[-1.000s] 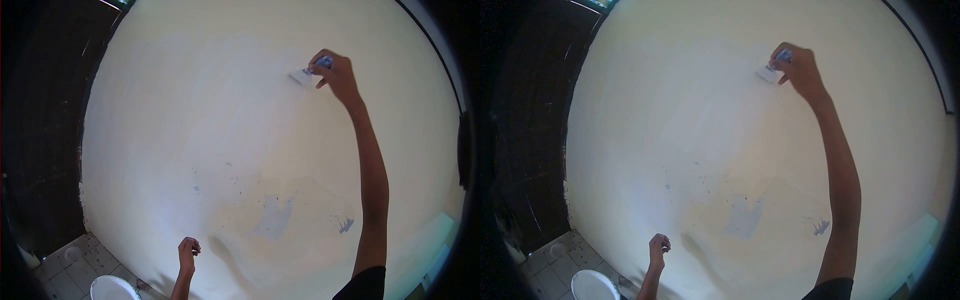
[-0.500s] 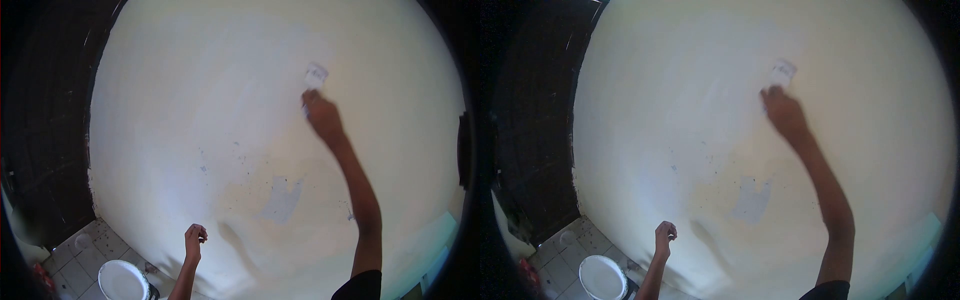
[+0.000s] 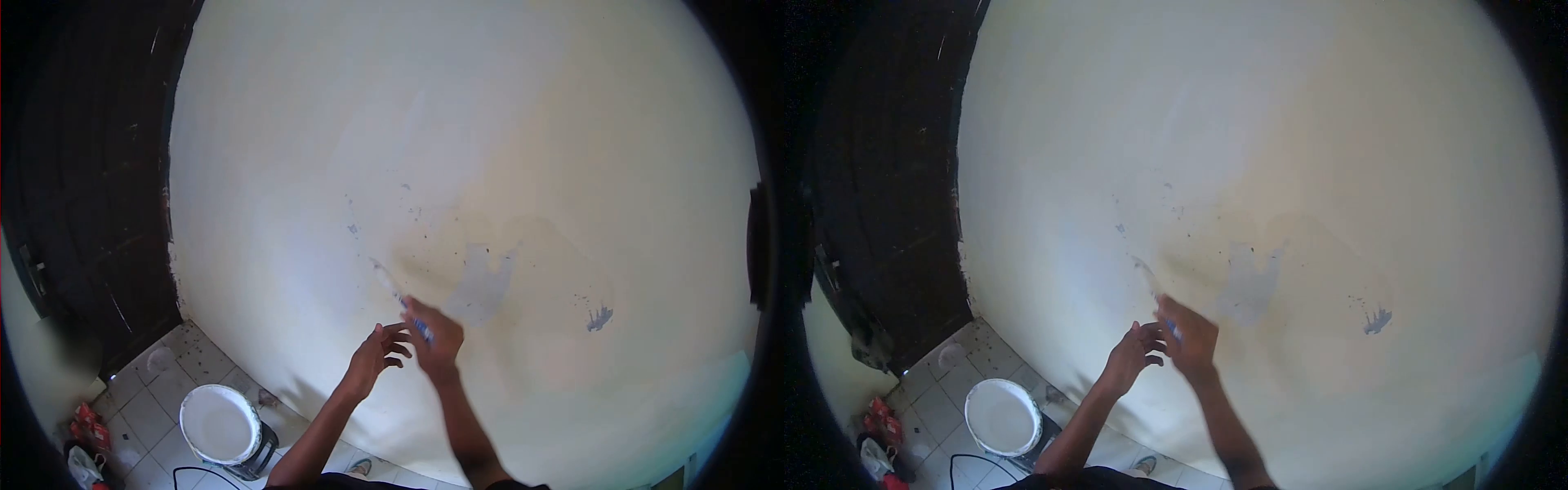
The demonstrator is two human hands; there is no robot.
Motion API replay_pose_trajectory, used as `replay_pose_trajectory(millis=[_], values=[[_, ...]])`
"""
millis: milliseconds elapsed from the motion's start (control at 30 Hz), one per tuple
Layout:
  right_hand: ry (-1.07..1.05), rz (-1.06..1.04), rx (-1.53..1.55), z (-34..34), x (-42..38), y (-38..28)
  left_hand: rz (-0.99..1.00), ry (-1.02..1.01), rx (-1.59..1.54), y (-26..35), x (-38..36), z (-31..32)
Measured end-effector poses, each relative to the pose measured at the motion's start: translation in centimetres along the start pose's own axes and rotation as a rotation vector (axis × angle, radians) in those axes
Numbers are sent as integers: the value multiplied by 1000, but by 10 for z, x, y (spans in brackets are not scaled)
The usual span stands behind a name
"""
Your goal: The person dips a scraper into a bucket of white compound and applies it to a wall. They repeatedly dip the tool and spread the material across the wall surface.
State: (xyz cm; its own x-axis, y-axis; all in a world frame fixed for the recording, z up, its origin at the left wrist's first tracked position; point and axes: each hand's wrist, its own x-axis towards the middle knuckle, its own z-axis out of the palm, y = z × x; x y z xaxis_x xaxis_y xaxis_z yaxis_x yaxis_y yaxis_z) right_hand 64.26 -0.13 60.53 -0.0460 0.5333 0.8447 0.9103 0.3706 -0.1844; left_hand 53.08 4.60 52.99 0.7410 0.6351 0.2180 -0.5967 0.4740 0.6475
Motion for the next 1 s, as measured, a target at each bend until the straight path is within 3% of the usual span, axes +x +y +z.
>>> replay_pose_trajectory(millis=[33, 233, 367, 500, 667, 733, 800, 867, 1000], values=[[115, -134, -63, 7, -14, 1, 5, 8, -59, -4, 4, 2], [179, 100, -18, 52, -97, -7, 104, 230, -58, -37, 8, -7], [70, 65, 77, 44, -105, 4, 249, 326, 91, -39, 17, -8], [127, 70, 164, 42, -105, 8, 331, 389, 308, -19, 28, 5], [175, 129, 208, 26, -101, 30, 293, 415, 363, -14, 44, -5], [238, 134, 156, 12, -94, 44, 308, 386, 522, -9, 53, -2], [313, 157, 162, -2, -90, 64, 361, 407, 625, 2, 65, 10], [380, 187, 114, -20, -85, 81, 576, 461, 953, 18, 81, 31], [446, 185, 154, -55, -75, 115, 781, 616, 1100, 38, 125, 69]])
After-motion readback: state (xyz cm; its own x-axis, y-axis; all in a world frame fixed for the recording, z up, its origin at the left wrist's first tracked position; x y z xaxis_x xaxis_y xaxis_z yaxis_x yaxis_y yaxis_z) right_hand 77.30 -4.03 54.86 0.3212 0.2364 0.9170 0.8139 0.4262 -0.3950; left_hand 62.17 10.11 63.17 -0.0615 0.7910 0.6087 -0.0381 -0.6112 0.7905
